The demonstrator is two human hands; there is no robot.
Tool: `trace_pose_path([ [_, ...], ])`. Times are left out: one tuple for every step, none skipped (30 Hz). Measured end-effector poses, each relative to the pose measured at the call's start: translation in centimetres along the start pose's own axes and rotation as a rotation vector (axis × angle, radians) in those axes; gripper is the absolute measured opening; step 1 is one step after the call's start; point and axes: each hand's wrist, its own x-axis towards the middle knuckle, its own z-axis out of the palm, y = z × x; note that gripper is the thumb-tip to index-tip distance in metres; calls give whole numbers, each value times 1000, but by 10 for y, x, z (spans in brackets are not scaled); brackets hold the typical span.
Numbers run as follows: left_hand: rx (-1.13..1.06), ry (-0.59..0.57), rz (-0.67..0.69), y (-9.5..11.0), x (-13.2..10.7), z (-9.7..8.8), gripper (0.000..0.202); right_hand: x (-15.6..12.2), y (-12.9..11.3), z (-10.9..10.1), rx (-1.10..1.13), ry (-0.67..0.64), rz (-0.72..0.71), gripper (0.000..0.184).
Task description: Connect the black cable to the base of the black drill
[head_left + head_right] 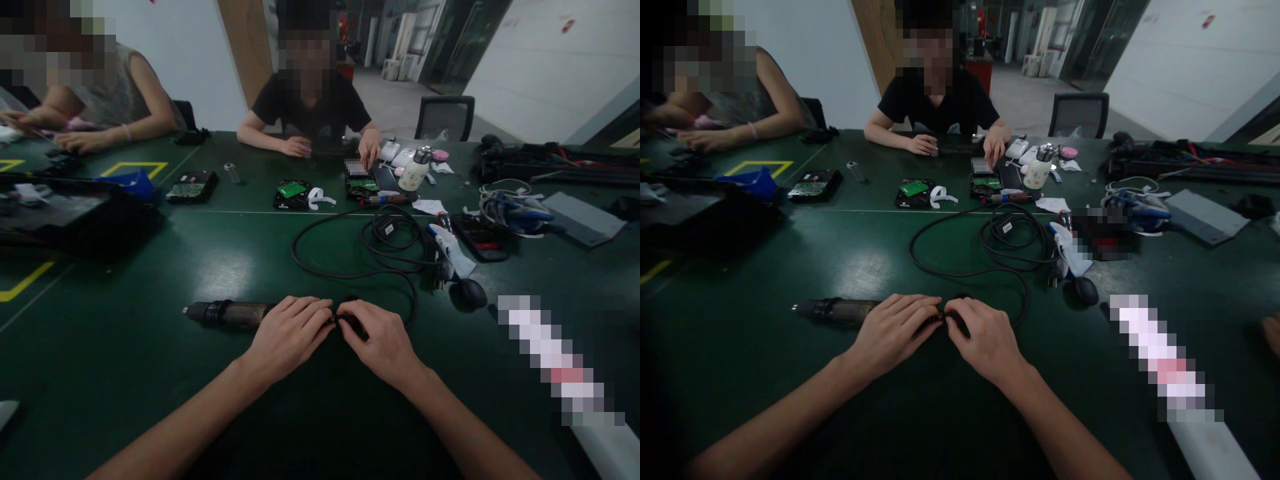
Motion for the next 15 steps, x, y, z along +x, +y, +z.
trace_pose_path([
  [-1, -4, 7, 0, 0, 0, 21, 0, 0, 0, 2, 0, 1, 14],
  [-2, -6, 16, 0, 0, 0, 24, 0, 0, 0, 4, -1, 0, 14],
  [-2, -5, 23, 0, 0, 0, 25, 0, 0, 0, 7, -1, -1, 14],
  [-1, -1, 26, 0, 0, 0, 24, 0, 0, 0, 9, 0, -4, 14],
  [2, 3, 23, -1, -1, 0, 21, 0, 0, 0, 9, 1, -6, 15],
  [7, 5, 17, -1, -1, 1, 18, 0, 0, -1, 7, 1, -7, 15],
  [11, 5, 10, -1, -1, 1, 16, 0, 0, -1, 4, 2, -6, 16],
  [16, 2, 6, -1, -1, 1, 16, 0, 0, -1, 3, 2, -5, 16],
  [19, -3, 6, -1, -1, 1, 18, 0, 0, -1, 3, 3, -2, 16],
  [20, -8, 9, 0, -1, 0, 20, 0, 0, -1, 4, 4, 1, 15],
  [17, -11, 15, 0, -1, 0, 23, 0, -1, -1, 7, 5, 3, 15],
  [12, -9, 22, 0, -1, 0, 25, 0, -1, 0, 9, 5, 6, 15],
  [7, -5, 25, 0, -2, 0, 26, 0, -1, 0, 8, 4, 7, 15],
  [5, -1, 25, 0, -2, 0, 25, 0, -1, 0, 3, 2, 8, 14],
  [8, 3, 23, 0, -2, 1, 22, 0, -1, 0, -3, -1, 8, 14],
])
